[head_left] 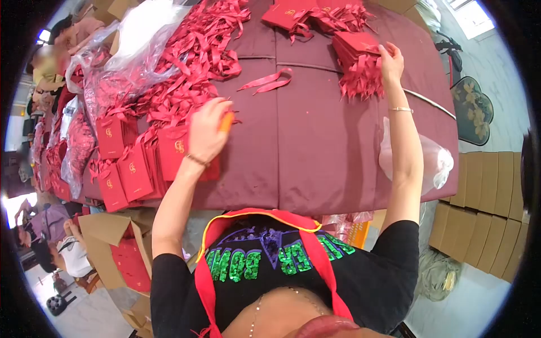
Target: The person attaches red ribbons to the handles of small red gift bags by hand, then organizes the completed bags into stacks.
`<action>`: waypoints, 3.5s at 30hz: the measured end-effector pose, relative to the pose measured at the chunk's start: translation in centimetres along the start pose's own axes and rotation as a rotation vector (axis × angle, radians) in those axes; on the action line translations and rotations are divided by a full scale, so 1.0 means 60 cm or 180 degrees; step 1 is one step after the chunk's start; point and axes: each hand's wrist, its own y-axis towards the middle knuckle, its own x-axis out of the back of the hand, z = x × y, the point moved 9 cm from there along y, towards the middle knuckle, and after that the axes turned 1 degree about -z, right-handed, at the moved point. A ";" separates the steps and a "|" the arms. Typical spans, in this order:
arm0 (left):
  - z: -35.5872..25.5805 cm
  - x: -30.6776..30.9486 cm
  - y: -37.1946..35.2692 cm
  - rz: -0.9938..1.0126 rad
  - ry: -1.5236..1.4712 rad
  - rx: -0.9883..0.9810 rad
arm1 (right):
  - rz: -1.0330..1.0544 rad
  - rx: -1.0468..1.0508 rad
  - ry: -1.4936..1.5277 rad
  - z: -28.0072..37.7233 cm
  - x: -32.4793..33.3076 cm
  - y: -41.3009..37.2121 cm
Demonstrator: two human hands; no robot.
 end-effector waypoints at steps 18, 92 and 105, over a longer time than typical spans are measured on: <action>0.178 -0.232 0.222 0.0477 -0.0555 0.0372 | 0.1583 -0.1939 0.0624 -0.194 -0.110 0.063; -0.049 -0.302 -0.093 0.1238 -0.4707 0.1201 | 0.3262 0.0529 0.0501 0.127 0.034 -0.552; -0.066 -0.222 -0.082 0.1432 -0.4182 0.0768 | 0.2000 0.1406 0.0443 0.102 0.031 -0.528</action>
